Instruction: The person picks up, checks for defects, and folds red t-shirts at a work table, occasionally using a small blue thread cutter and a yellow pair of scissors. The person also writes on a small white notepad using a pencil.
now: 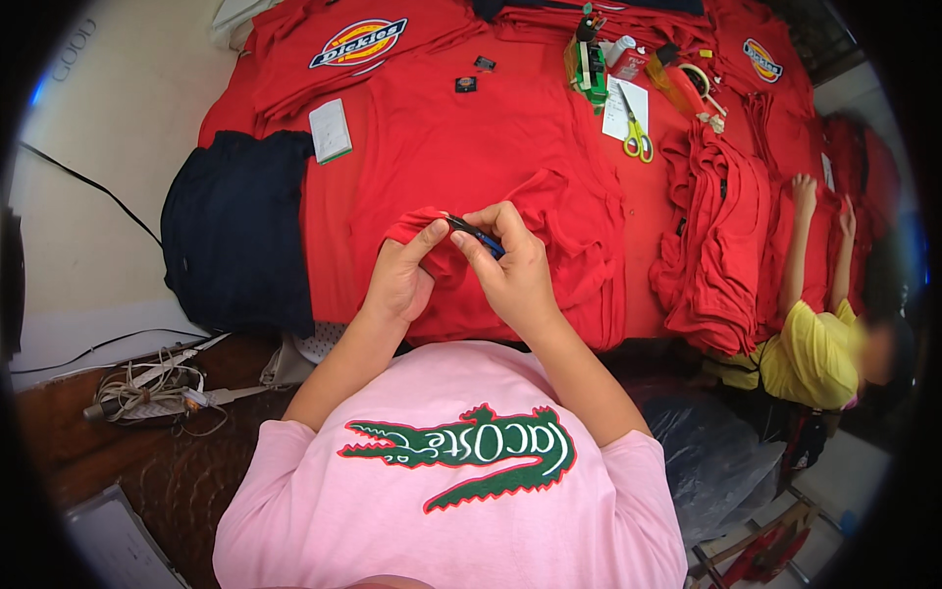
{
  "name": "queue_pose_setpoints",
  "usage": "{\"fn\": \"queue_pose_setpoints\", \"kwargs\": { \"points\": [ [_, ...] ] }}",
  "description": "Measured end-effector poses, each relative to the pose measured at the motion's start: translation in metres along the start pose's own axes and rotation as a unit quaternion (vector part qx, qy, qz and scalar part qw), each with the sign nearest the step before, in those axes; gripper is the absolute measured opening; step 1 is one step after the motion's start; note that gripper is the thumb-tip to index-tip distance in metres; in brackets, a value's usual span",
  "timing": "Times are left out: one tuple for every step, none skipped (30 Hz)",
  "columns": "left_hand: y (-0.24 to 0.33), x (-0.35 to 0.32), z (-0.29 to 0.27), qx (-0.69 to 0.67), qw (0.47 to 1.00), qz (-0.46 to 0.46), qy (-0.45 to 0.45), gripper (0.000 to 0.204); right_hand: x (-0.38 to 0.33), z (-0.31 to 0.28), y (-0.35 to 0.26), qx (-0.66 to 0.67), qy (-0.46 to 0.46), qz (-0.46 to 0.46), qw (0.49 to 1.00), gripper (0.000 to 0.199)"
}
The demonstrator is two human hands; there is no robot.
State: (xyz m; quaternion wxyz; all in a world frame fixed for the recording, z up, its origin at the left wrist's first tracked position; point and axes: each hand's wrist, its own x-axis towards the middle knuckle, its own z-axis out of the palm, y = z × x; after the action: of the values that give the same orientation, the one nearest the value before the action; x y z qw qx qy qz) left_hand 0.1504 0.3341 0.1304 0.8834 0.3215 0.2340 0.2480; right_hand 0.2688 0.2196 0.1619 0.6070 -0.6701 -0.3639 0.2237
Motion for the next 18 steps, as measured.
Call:
{"fn": "queue_pose_setpoints", "kwargs": {
  "points": [
    [0.001,0.0,0.0,0.0,1.0,-0.003,-0.008,0.016,0.0,0.0,0.0,0.001,-0.004,0.003,1.0,0.016],
    [0.002,-0.001,0.001,0.0,1.0,-0.007,-0.017,0.016,0.0,-0.001,0.0,0.017,-0.009,0.012,1.0,0.015],
    [0.004,-0.001,0.002,0.0,1.0,-0.011,-0.026,0.017,-0.001,-0.001,0.003,0.034,-0.013,0.022,0.999,0.015],
    [0.004,-0.001,0.004,-0.002,1.0,-0.012,-0.023,0.017,-0.001,-0.001,0.005,0.05,-0.016,0.032,0.998,0.014],
    [0.003,-0.001,0.006,-0.004,1.0,-0.013,-0.019,0.017,-0.001,-0.002,0.007,0.071,-0.003,0.035,0.997,0.013],
    [0.003,-0.001,0.007,-0.006,1.0,-0.015,-0.016,0.017,0.0,-0.003,0.008,0.092,0.011,0.038,0.995,0.013],
    [0.002,-0.001,0.007,0.0,1.0,-0.016,-0.004,0.017,0.001,-0.005,0.011,0.113,0.025,0.041,0.992,0.013],
    [0.002,-0.001,0.005,0.007,1.0,-0.018,0.008,0.017,0.007,-0.012,0.016,0.142,0.06,0.036,0.987,0.014],
    [0.001,-0.002,0.004,0.012,1.0,-0.02,0.02,0.017,0.015,-0.024,0.023,0.169,0.095,0.032,0.98,0.016],
    [0.002,-0.004,0.002,0.011,1.0,-0.013,0.022,0.018,0.024,-0.039,0.031,0.174,0.125,0.037,0.976,0.017],
    [0.003,-0.004,0.0,0.009,1.0,-0.007,0.021,0.018,0.032,-0.058,0.04,0.177,0.158,0.041,0.971,0.017],
    [0.005,-0.004,0.0,0.005,1.0,-0.004,0.016,0.018,0.037,-0.078,0.047,0.161,0.189,0.054,0.967,0.018],
    [0.006,-0.004,-0.002,0.003,1.0,-0.009,0.016,0.018,0.041,-0.096,0.059,0.148,0.218,0.068,0.962,0.018],
    [0.007,-0.004,-0.003,0.002,1.0,-0.013,0.015,0.018,0.042,-0.117,0.085,0.098,0.218,0.083,0.967,0.023],
    [0.008,-0.005,-0.005,0.001,1.0,-0.015,0.018,0.019,0.043,-0.127,0.098,0.09,0.2,0.141,0.965,0.027],
    [0.008,-0.004,-0.008,0.003,1.0,-0.013,0.023,0.019,0.045,-0.133,0.108,0.083,0.181,0.199,0.96,0.031],
    [0.009,-0.005,-0.007,0.001,1.0,-0.014,0.022,0.019,0.046,-0.135,0.117,0.076,0.162,0.255,0.95,0.035],
    [0.009,-0.005,-0.006,-0.001,1.0,-0.017,0.02,0.019,0.048,-0.128,0.126,0.085,0.173,0.275,0.942,0.043]
  ]
}}
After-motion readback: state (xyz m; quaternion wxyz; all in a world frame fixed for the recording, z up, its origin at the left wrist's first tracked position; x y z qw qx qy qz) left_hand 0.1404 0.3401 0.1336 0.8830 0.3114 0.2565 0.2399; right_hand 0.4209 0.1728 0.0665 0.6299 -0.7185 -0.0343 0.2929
